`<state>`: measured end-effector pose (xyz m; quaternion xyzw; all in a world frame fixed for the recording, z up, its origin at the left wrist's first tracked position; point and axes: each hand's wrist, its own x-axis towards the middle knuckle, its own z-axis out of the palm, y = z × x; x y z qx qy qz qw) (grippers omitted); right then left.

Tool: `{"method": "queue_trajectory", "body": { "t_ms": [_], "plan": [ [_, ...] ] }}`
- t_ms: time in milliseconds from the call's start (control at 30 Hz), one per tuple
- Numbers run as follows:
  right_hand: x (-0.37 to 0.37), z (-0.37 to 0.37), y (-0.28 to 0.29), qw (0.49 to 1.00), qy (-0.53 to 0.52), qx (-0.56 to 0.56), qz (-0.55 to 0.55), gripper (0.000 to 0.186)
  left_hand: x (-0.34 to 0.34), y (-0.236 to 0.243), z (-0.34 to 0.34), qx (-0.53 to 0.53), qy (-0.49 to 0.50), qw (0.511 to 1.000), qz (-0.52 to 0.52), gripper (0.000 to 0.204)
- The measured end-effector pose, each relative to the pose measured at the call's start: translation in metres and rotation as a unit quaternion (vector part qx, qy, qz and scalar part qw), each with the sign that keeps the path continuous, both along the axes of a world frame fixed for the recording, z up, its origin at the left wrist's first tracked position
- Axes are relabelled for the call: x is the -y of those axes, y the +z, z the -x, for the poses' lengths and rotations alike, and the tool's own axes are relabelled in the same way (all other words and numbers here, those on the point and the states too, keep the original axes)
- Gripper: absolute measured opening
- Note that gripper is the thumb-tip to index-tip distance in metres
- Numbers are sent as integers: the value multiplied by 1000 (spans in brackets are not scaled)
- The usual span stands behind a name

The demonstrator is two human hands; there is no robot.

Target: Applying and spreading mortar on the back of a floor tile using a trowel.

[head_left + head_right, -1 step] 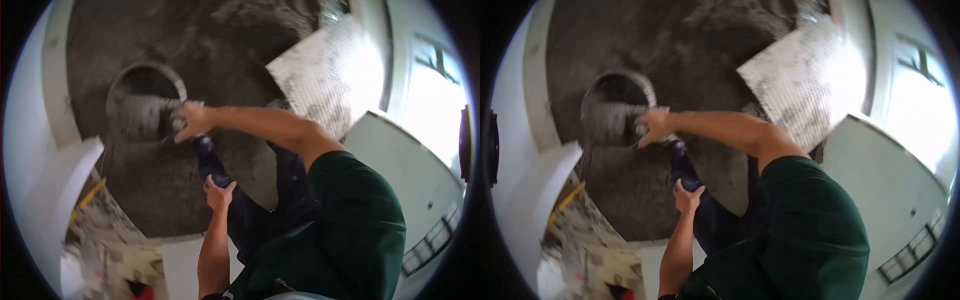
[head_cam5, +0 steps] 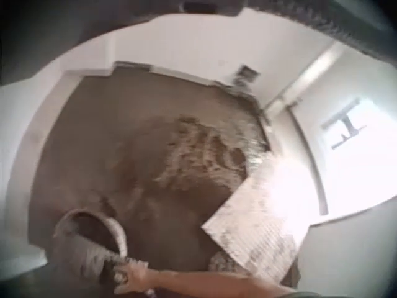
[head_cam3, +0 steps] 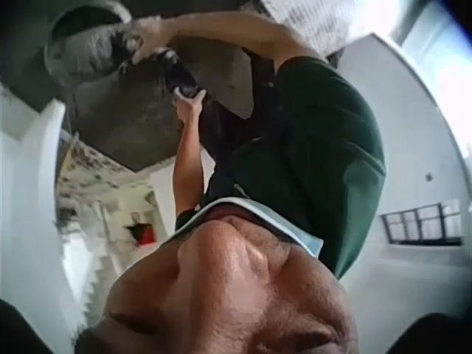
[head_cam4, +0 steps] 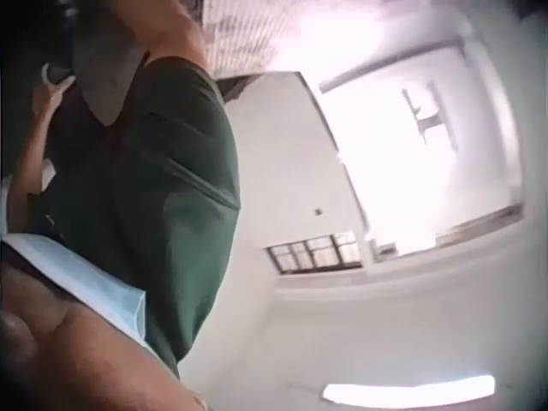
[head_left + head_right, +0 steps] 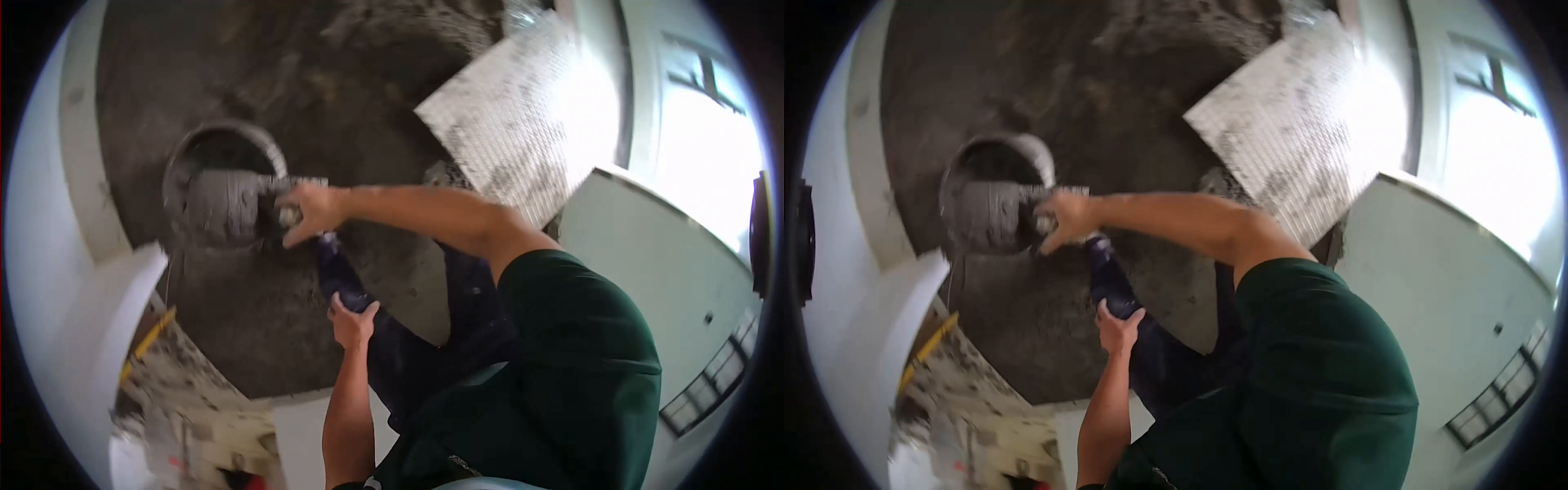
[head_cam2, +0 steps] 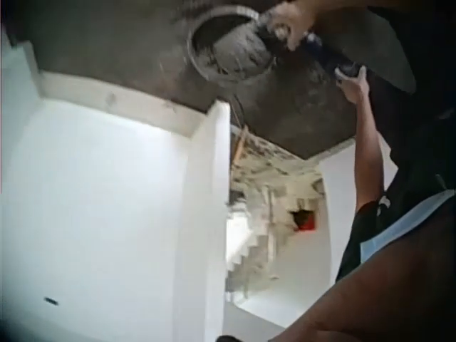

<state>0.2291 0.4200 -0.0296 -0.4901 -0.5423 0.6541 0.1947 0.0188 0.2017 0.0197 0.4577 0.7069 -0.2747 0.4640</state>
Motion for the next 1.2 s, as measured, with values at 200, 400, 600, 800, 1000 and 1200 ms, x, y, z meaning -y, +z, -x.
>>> {"method": "queue_trajectory", "body": {
  "t_ms": [200,400,600,800,1000,1200],
  "plan": [
    [166,-192,23,970,-225,89,32,86,6,-6,-66,-47,-103,993,17,106],
    [299,-362,20,850,-491,183,57,35,22,-12,-92,-106,-169,980,7,108],
    [399,-510,-31,667,-390,628,93,32,25,-18,-140,-162,-227,959,41,111],
    [433,-547,-29,607,-399,680,100,33,28,-23,-157,-179,-228,956,52,117],
    [431,-513,-12,587,-488,636,117,37,22,-23,-143,-175,-234,955,56,114],
    [280,-316,74,783,-485,389,0,30,-7,-13,-109,-57,-167,984,11,106]
  ]
}}
